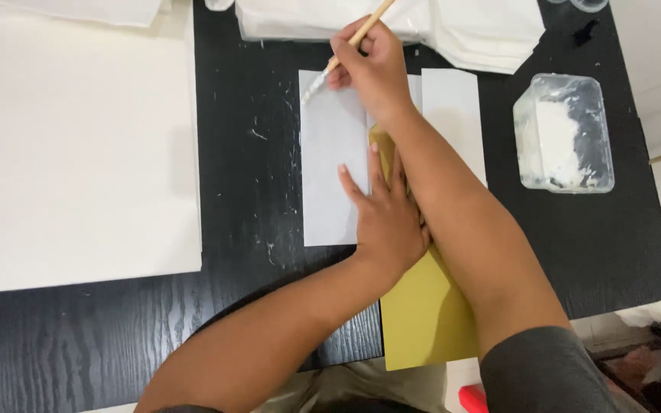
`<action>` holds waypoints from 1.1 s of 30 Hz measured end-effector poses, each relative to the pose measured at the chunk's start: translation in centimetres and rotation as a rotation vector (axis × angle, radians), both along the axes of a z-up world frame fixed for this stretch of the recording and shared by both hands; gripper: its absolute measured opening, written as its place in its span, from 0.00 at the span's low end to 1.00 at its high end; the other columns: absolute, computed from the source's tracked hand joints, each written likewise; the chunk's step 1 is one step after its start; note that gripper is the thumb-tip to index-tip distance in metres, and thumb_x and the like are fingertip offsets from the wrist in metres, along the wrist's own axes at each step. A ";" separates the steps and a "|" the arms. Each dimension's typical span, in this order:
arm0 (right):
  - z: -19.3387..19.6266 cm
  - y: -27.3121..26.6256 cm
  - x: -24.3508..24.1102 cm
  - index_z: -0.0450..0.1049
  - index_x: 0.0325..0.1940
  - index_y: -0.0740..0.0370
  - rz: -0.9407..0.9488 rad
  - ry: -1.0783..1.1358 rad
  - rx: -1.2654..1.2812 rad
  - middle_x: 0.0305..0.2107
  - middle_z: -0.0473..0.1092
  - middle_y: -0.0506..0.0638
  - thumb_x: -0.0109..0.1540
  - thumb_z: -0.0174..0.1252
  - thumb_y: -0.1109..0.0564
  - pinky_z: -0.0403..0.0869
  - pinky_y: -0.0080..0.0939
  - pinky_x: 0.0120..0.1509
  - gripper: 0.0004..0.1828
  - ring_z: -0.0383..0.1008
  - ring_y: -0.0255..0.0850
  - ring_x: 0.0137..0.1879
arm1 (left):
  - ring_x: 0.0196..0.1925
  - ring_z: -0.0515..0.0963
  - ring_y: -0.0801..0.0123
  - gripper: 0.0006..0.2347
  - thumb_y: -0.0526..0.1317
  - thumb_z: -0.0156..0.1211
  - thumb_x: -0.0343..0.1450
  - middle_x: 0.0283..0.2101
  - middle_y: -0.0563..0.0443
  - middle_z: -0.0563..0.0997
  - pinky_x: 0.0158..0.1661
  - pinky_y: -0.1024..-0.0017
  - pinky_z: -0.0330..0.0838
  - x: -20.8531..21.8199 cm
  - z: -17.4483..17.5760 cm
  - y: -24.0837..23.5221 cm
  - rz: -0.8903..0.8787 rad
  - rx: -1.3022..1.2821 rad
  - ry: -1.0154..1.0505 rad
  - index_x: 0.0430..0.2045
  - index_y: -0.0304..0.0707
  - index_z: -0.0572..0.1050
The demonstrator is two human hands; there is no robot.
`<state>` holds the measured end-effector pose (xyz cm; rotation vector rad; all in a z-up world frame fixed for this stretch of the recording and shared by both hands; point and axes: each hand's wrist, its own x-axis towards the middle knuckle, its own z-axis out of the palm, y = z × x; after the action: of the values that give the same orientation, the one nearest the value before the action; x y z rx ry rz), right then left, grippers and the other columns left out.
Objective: The person applies white adhesive to a sheet of white paper using a brush, then folds the paper over a yellow rectangular object to wrap it. The person smooths the paper and folds the edges to secure the wrap.
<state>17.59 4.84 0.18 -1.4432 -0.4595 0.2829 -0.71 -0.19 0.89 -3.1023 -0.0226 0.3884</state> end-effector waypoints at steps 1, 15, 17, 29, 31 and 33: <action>0.6 0.5 0.8 0.69 0.39 0.62 0.025 -0.038 0.003 0.25 0.74 0.59 0.66 0.61 0.59 0.82 0.37 0.31 0.07 0.79 0.42 0.25 | 0.78 0.31 0.31 0.37 0.66 0.31 0.72 0.79 0.43 0.37 0.62 0.15 0.37 0.7 0.0 0.4 0.008 0.023 -0.037 0.75 0.51 0.37; 0.8 0.1 0.1 0.70 0.40 0.60 -0.073 -0.049 0.017 0.29 0.75 0.55 0.66 0.59 0.58 0.86 0.38 0.38 0.05 0.80 0.40 0.29 | 0.78 0.31 0.32 0.36 0.66 0.30 0.72 0.79 0.44 0.36 0.62 0.16 0.37 0.5 -0.2 0.2 0.016 -0.004 -0.042 0.75 0.53 0.37; 0.8 0.3 0.2 0.69 0.39 0.60 -0.045 -0.035 0.048 0.28 0.74 0.56 0.67 0.59 0.60 0.84 0.39 0.37 0.05 0.78 0.41 0.28 | 0.79 0.31 0.32 0.36 0.65 0.31 0.72 0.79 0.45 0.36 0.62 0.16 0.37 0.6 0.0 0.3 0.019 -0.008 -0.047 0.75 0.53 0.37; 0.8 0.1 0.2 0.68 0.40 0.58 -0.022 -0.026 0.074 0.30 0.74 0.55 0.67 0.57 0.59 0.82 0.39 0.38 0.04 0.78 0.43 0.30 | 0.79 0.33 0.32 0.36 0.64 0.30 0.73 0.79 0.44 0.37 0.62 0.15 0.38 0.5 -0.3 0.3 0.015 0.001 -0.063 0.75 0.53 0.37; 1.0 0.0 -0.1 0.69 0.39 0.62 0.054 0.026 0.051 0.28 0.72 0.57 0.66 0.59 0.62 0.81 0.38 0.31 0.04 0.75 0.42 0.25 | 0.79 0.33 0.32 0.37 0.66 0.32 0.72 0.79 0.44 0.37 0.62 0.16 0.38 0.5 -0.3 0.2 0.013 0.004 -0.051 0.75 0.53 0.37; 1.3 0.1 -0.4 0.69 0.39 0.62 0.079 0.001 0.019 0.27 0.72 0.57 0.66 0.59 0.62 0.81 0.37 0.31 0.05 0.76 0.43 0.26 | 0.79 0.33 0.32 0.37 0.66 0.31 0.72 0.79 0.44 0.38 0.62 0.16 0.38 0.6 -0.6 0.2 0.014 0.008 -0.060 0.75 0.52 0.37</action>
<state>17.17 4.91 1.53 -1.4086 -0.5175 0.3418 -0.13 -0.03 0.32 -3.1071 -0.0468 0.2941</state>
